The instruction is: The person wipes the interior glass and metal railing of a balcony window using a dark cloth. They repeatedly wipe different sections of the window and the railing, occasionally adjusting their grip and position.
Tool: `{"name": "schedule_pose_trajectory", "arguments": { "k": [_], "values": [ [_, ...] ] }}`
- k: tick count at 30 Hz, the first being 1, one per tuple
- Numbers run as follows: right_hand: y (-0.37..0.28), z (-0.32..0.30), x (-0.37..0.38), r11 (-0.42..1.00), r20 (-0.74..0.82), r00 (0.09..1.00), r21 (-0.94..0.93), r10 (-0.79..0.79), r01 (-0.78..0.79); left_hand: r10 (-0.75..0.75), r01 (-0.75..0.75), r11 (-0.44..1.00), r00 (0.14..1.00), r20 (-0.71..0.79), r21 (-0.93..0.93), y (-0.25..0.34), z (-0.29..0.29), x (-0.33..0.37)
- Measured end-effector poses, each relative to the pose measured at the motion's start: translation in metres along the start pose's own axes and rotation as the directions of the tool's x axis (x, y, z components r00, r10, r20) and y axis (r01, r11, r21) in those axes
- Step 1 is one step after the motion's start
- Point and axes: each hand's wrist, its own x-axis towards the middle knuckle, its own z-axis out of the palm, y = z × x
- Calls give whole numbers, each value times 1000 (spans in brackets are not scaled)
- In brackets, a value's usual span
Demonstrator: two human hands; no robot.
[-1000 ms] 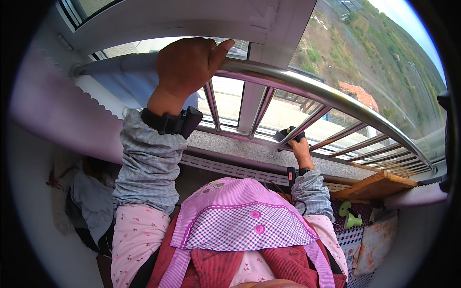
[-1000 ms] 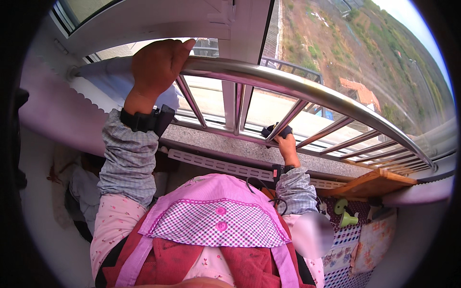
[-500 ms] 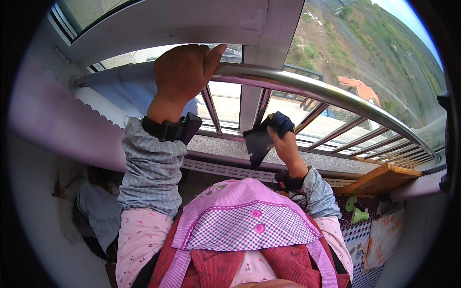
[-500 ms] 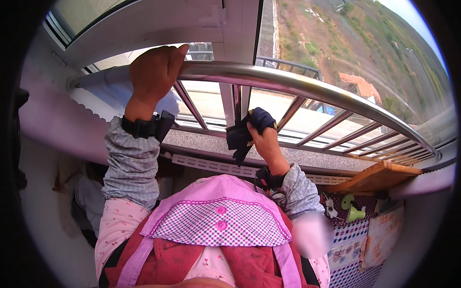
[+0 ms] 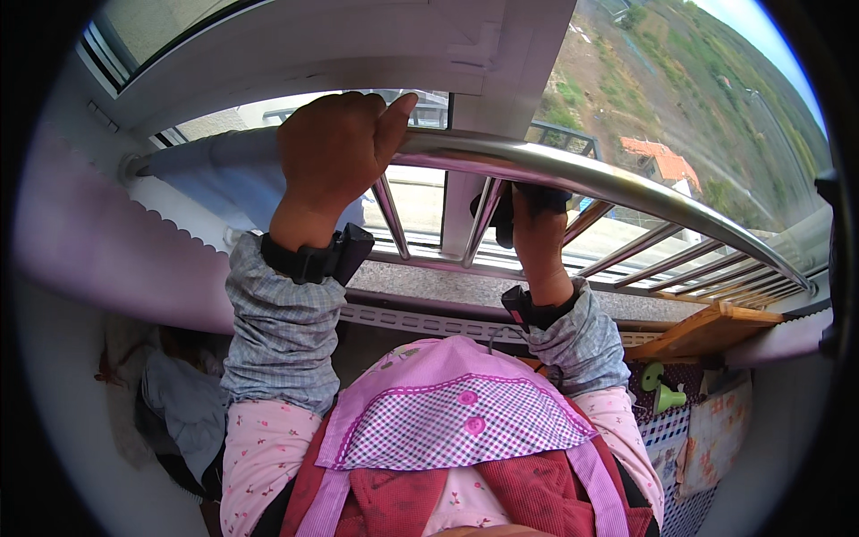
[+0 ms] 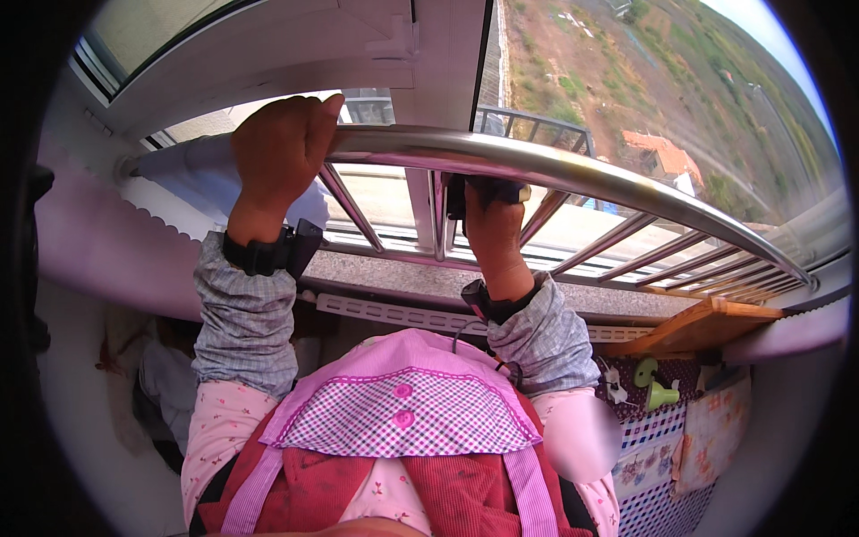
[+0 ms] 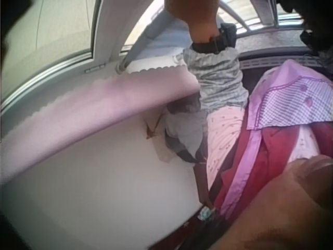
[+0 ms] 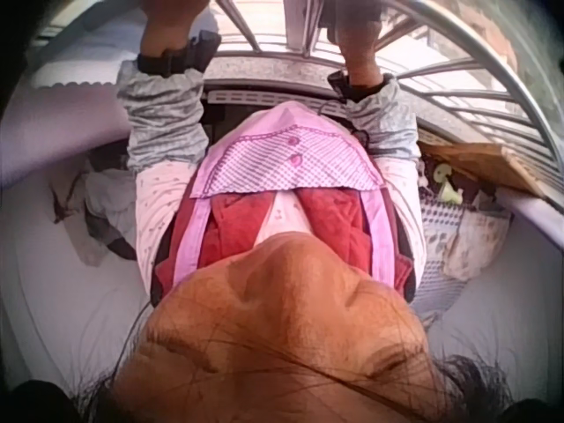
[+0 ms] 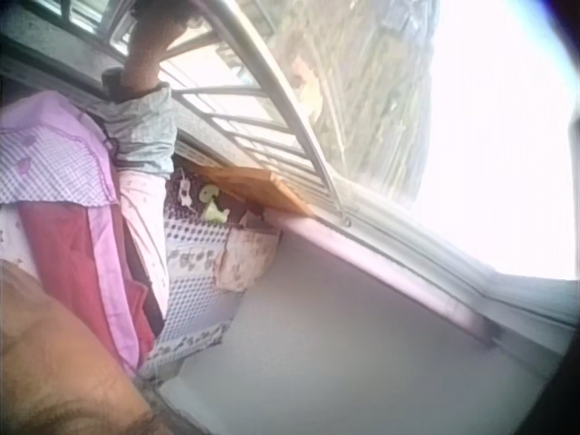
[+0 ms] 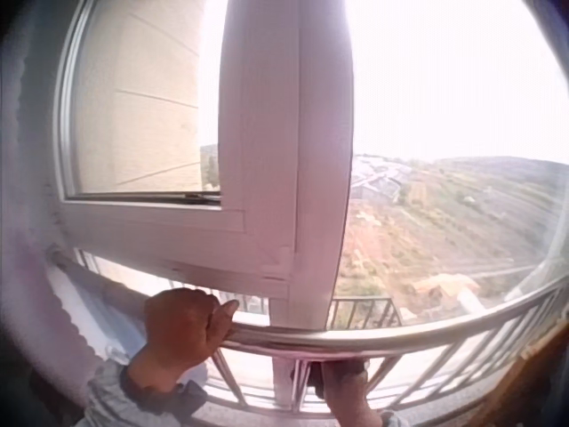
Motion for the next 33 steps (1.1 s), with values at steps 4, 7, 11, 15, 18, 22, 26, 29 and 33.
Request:
{"name": "schedule_pose_trajectory", "arguments": {
  "k": [4,7,11,15,18,22,26,29,33],
  "values": [
    [39,7,-41,996,168,982,6,-90,90,6,-6,1000,1000,-17,23,0,-1,0],
    [45,5,-49,977,302,940,-188,157,-103,6,-6,1000,1000,-6,2,0,-1,0],
    [17,-14,-15,999,156,988,41,-8,2,-6,5,1000,1000,15,18,0,-1,0],
    [-4,-14,10,969,65,971,-106,230,-222,3,-3,1000,1000,-6,16,1,-1,1],
    [12,5,-3,937,-81,990,341,111,-77,10,-10,1000,1000,-12,16,1,-2,2],
    [57,14,-47,984,43,998,177,-39,31,16,-16,1000,1000,-19,13,2,-2,1],
    [67,5,-59,998,205,977,1,55,-57,19,-18,999,999,-26,37,-1,0,0],
    [36,-6,-32,993,263,964,118,-37,5,39,-37,999,999,-38,40,-4,3,-2],
    [-27,-52,-12,952,375,926,271,33,-143,73,-72,997,989,-126,11,-7,9,-1]
  ]
}}
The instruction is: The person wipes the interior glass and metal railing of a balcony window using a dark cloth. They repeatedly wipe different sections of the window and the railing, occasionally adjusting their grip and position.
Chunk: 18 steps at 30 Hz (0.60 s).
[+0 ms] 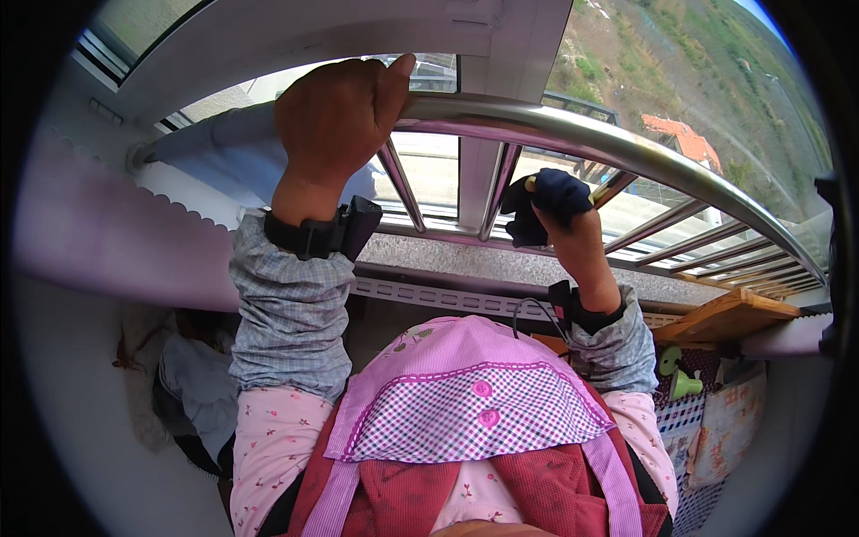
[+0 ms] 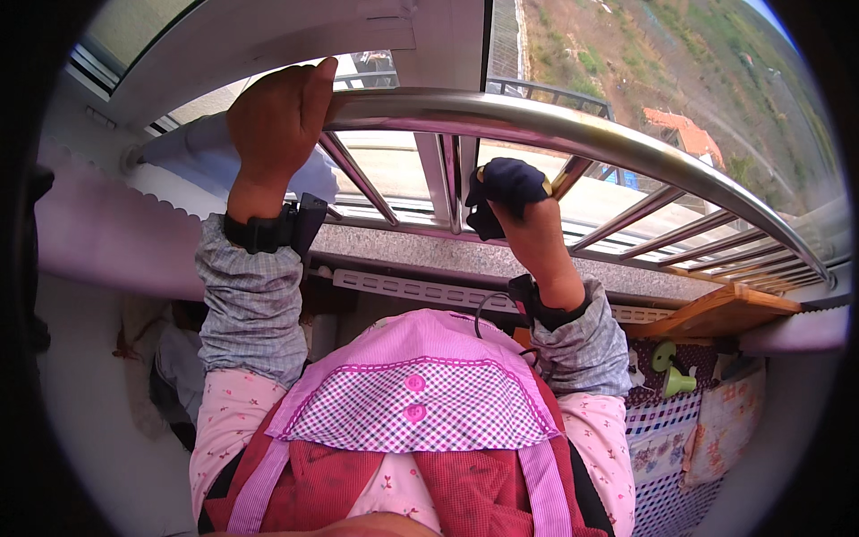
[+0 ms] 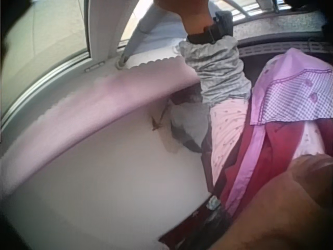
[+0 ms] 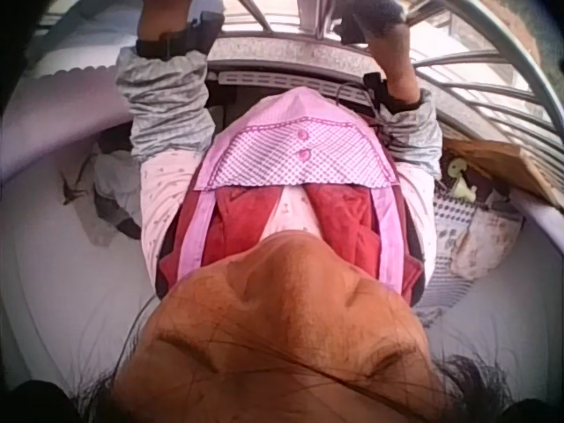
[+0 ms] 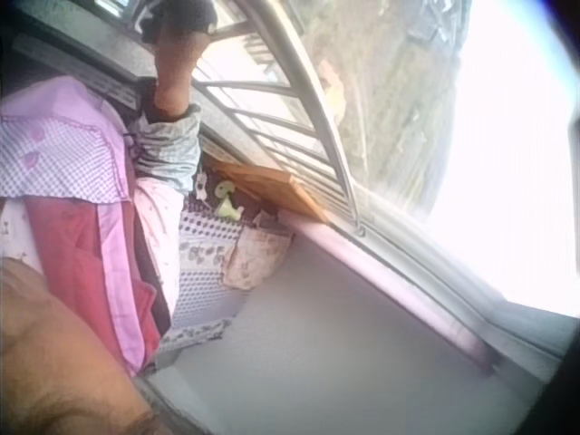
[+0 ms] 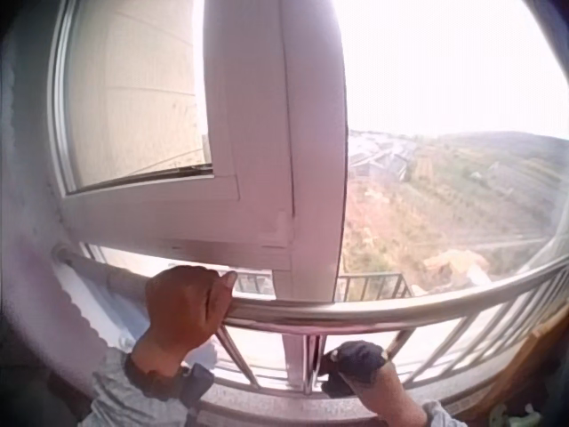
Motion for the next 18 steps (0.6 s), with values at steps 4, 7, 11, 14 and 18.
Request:
{"name": "schedule_pose_trajectory", "arguments": {
  "k": [4,7,11,14,18],
  "values": [
    [-41,-58,-39,968,-20,989,-207,144,-145,53,-52,998,996,-72,22,-2,5,0],
    [-44,-87,-48,957,-335,898,36,284,-289,40,-37,998,998,-49,56,-2,5,-1],
    [-33,-78,-30,966,-473,843,155,257,-208,17,-14,999,999,-43,50,-1,4,0],
    [-9,-46,-15,999,-359,933,51,12,7,19,-17,998,999,-43,66,0,2,1],
    [35,-23,-25,959,-414,899,-281,-145,25,29,-26,998,998,-52,58,-1,3,1]
  ]
}}
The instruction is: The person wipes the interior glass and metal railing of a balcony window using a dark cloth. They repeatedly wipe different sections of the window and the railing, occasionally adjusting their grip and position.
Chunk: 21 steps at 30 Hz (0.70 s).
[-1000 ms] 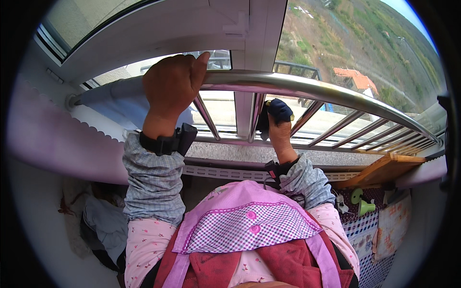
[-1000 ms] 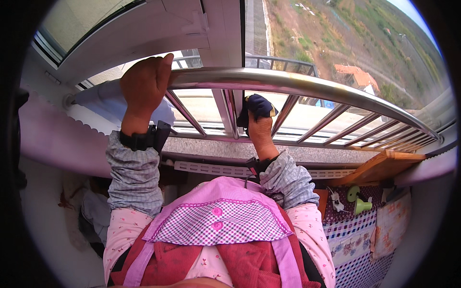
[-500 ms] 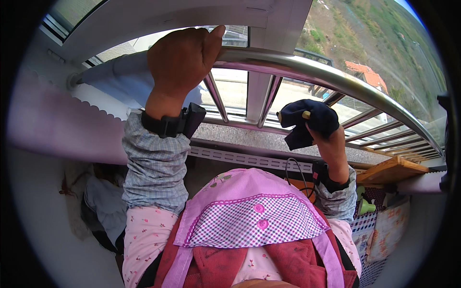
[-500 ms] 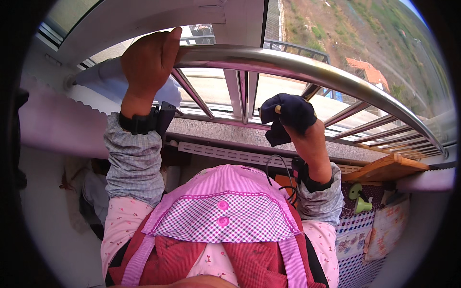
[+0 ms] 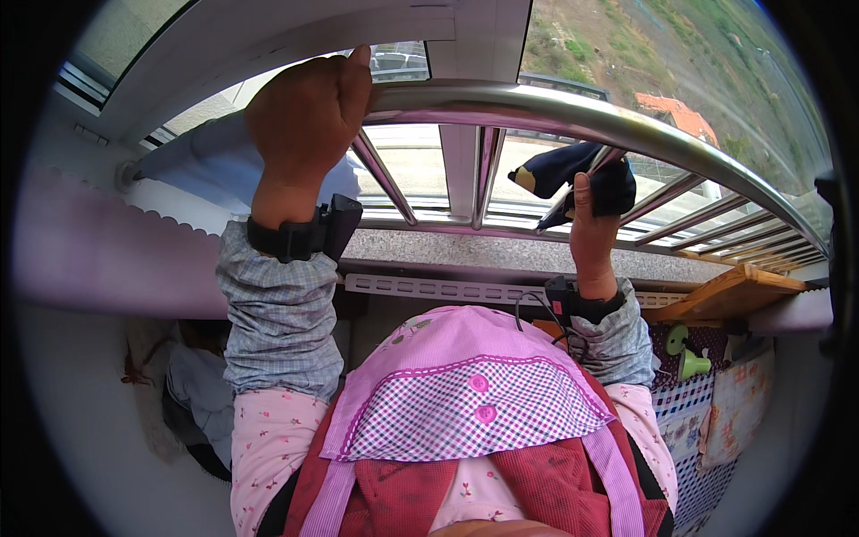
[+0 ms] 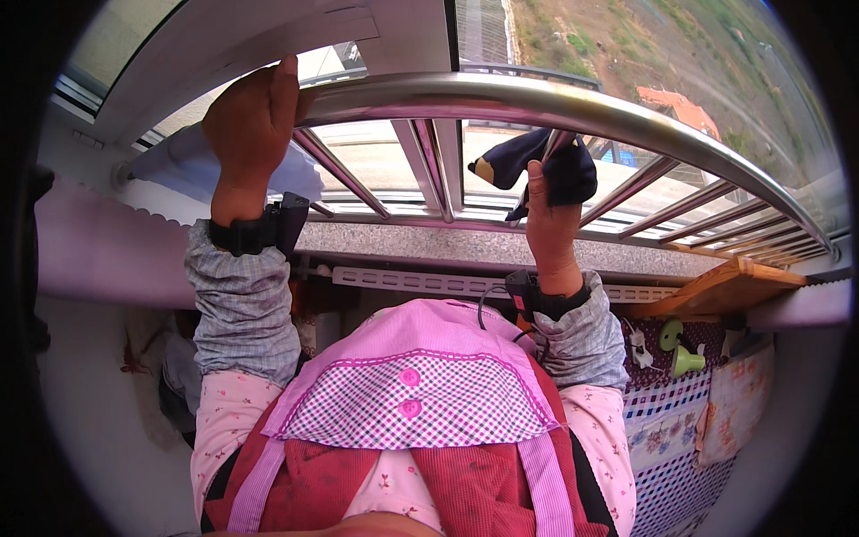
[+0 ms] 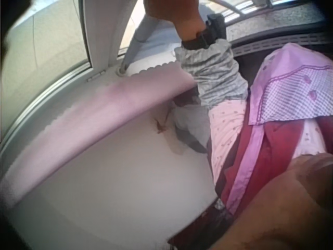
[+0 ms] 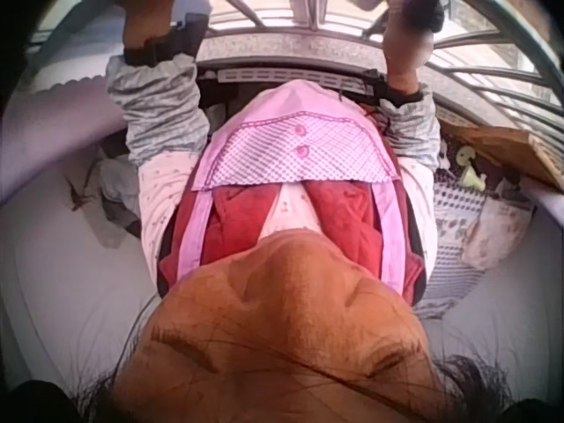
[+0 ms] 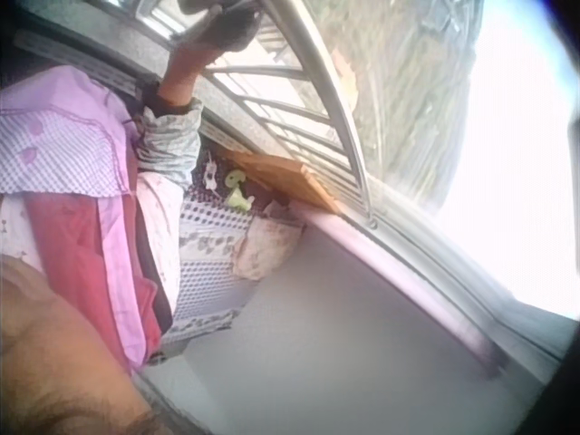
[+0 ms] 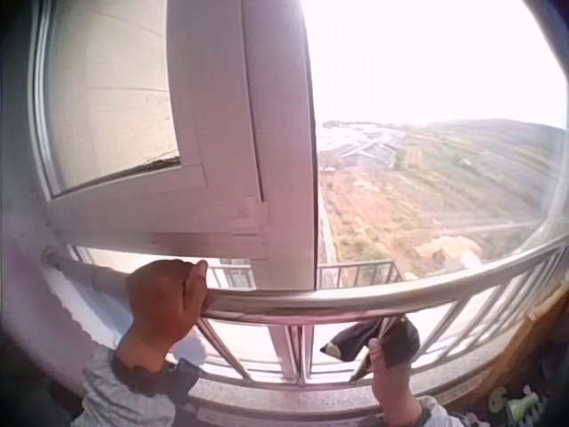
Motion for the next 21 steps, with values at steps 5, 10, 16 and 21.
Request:
{"name": "schedule_pose_trajectory", "arguments": {
  "k": [5,10,16,21],
  "values": [
    [44,4,-39,951,144,975,-237,-169,200,-5,5,1000,1000,10,-22,0,0,-1],
    [58,-48,-33,945,541,797,-307,268,-110,-5,5,1000,1000,8,-15,2,-2,-1],
    [96,-65,-3,808,490,685,-529,539,-257,-33,33,998,999,13,-48,4,-2,-2],
    [112,-15,10,854,655,550,-356,517,-378,-8,8,1000,1000,-23,-26,3,-1,0]
  ]
}}
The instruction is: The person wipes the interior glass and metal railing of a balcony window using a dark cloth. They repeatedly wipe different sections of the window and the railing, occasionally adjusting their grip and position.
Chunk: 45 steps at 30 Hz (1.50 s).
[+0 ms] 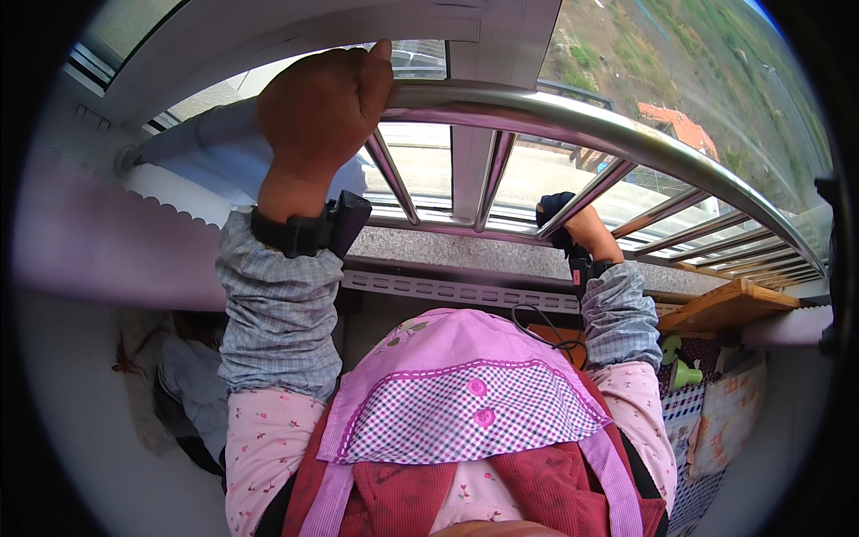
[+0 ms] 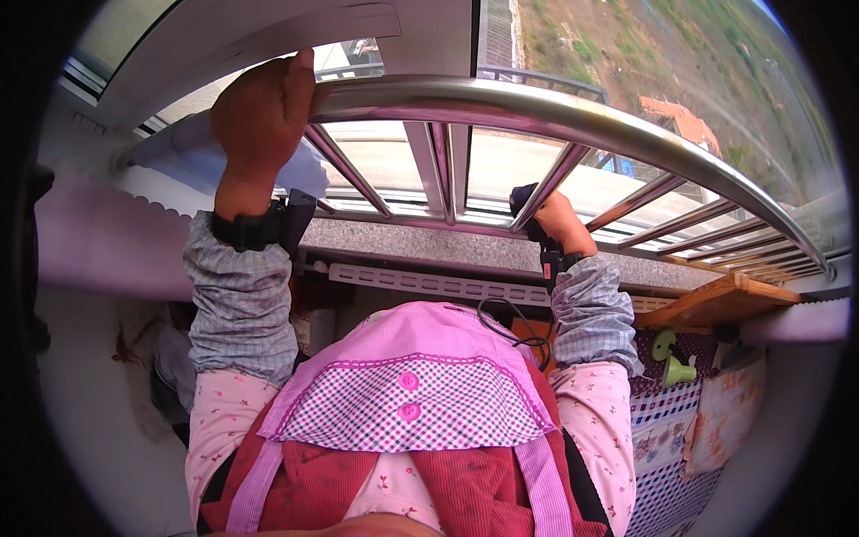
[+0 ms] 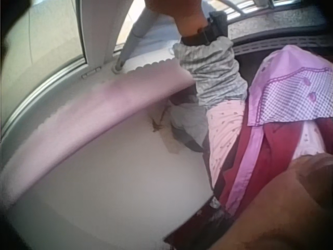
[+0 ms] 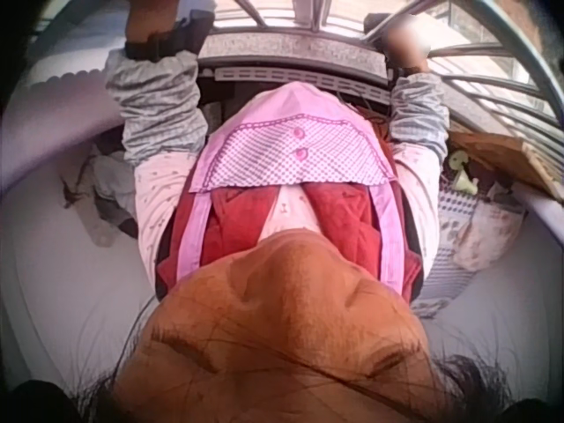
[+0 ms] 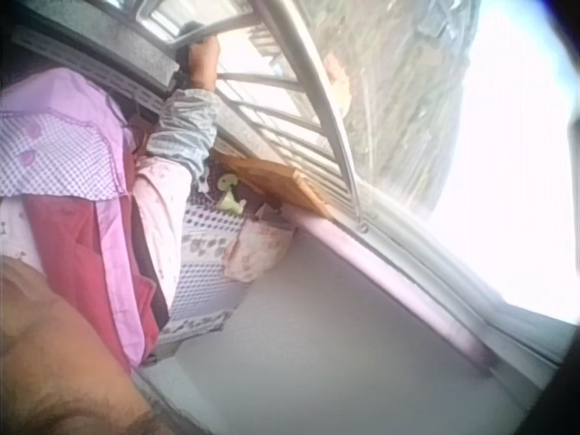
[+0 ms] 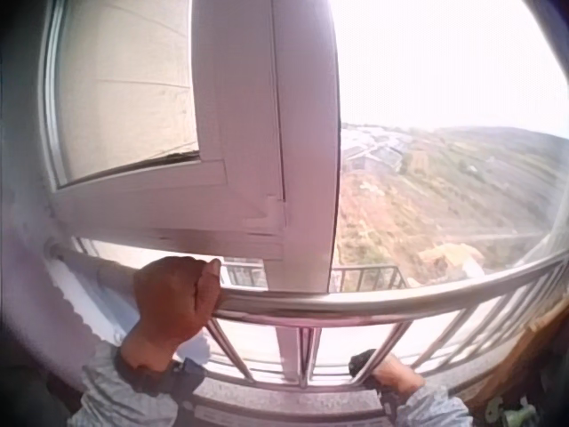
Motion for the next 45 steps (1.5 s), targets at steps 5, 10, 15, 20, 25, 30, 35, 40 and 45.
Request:
{"name": "schedule_pose_trajectory", "arguments": {
  "k": [5,10,15,20,25,30,35,40,45],
  "values": [
    [-41,-9,-3,947,-23,997,311,-73,77,-86,85,996,987,136,15,1,-6,-4],
    [-72,-52,-28,884,-230,973,456,5,103,-36,31,998,994,100,53,0,-4,-5],
    [-45,-40,-24,729,-324,942,625,-82,279,-31,31,999,999,25,-9,0,2,-2],
    [13,29,-20,786,-332,919,618,215,39,-8,8,1000,1000,-5,-18,0,0,-2],
    [7,23,-58,998,-430,902,-45,23,-46,-19,20,1000,1000,22,-17,0,-1,-2],
    [-48,22,-97,965,79,988,-220,-129,144,-17,17,1000,1000,1,14,0,1,-2],
    [-53,81,-49,984,-24,989,-115,-144,140,-23,22,999,1000,12,41,1,0,-1],
    [-14,112,6,989,-149,983,-119,-105,88,-18,19,999,1000,-8,39,2,-1,0],
    [-40,98,14,966,-342,937,212,-66,146,-41,41,999,999,26,22,4,-4,0]
  ]
}}
